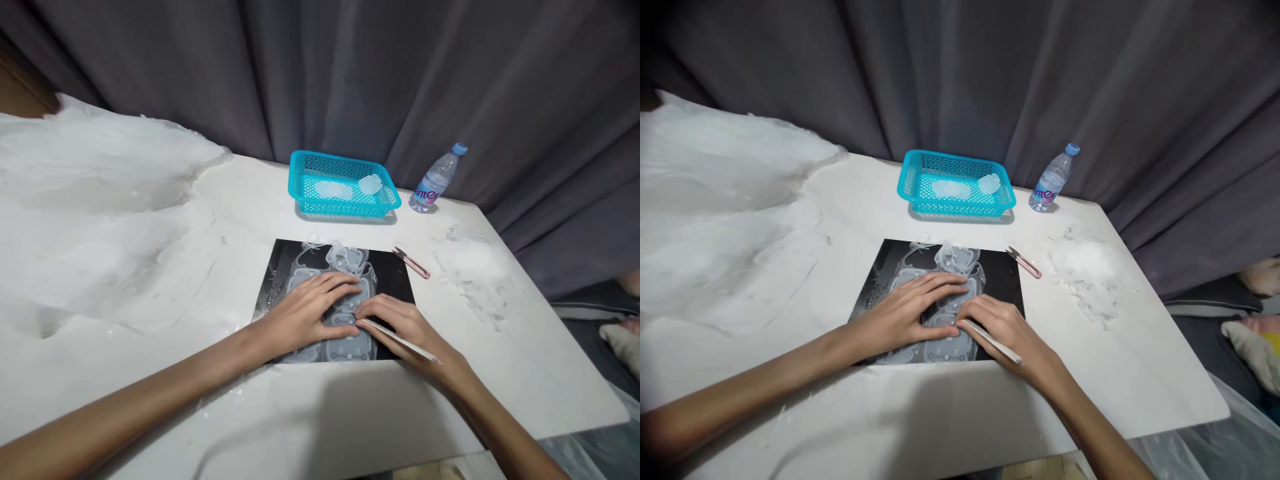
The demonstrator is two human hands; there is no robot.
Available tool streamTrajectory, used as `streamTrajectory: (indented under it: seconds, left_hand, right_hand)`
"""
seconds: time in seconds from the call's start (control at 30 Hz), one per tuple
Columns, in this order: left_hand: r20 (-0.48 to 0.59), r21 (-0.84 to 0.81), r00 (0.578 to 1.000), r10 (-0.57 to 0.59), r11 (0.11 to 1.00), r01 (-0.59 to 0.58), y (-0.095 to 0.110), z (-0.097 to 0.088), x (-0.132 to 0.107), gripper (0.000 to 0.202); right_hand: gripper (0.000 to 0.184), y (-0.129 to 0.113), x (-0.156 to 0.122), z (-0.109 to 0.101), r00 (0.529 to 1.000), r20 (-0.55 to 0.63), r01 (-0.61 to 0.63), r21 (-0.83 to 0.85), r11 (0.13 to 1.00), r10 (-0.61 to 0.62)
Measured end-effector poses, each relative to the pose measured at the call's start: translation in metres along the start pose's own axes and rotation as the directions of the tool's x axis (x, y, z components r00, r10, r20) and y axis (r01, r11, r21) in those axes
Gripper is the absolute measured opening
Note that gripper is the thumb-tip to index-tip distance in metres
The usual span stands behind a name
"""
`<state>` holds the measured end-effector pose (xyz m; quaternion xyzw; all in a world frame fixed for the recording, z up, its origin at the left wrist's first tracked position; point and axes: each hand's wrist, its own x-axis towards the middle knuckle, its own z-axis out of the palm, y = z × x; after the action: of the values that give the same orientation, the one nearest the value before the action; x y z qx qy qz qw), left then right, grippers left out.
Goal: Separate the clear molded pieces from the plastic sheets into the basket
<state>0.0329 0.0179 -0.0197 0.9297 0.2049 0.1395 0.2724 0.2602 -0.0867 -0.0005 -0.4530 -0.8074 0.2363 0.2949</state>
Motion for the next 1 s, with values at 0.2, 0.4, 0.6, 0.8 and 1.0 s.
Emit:
streamTrajectory:
  seconds: [0.2, 0.4, 0.6, 0.8, 1.0]
  left_hand:
    - [-0.009, -0.045, 0.998, -0.063, 0.997, 0.062, -0.006, 0.005, -0.002, 0.09]
    - [0.059, -0.069, 0.985, -0.164, 0.983, 0.168, -0.012, 0.008, -0.001, 0.121]
    - [-0.139, -0.163, 0.977, -0.164, 0.976, 0.141, -0.003, -0.001, -0.002, 0.113]
    - [-0.061, -0.608, 0.872, -0.486, 0.711, 0.354, 0.005, -0.019, 0.008, 0.07]
    - [0.165, -0.69, 0.91, -0.38, 0.615, 0.381, -0.005, -0.022, 0.018, 0.046]
  right_hand:
    - [0.022, 0.003, 0.002, 0.017, 0.994, -0.013, 0.102, -0.31, 0.945, -0.111]
    - [0.03, 0.043, 0.037, -0.015, 0.927, -0.373, -0.143, -0.225, 0.964, 0.05]
    - [0.02, 0.047, 0.053, -0.054, 0.831, -0.524, -0.237, -0.029, 0.971, 0.187]
    - [0.023, -0.022, 0.029, -0.025, 0.969, -0.19, -0.129, 0.161, 0.979, 0.159]
    - [0.033, -0.004, 0.03, -0.022, 0.988, -0.096, -0.103, 0.165, 0.981, 0.12]
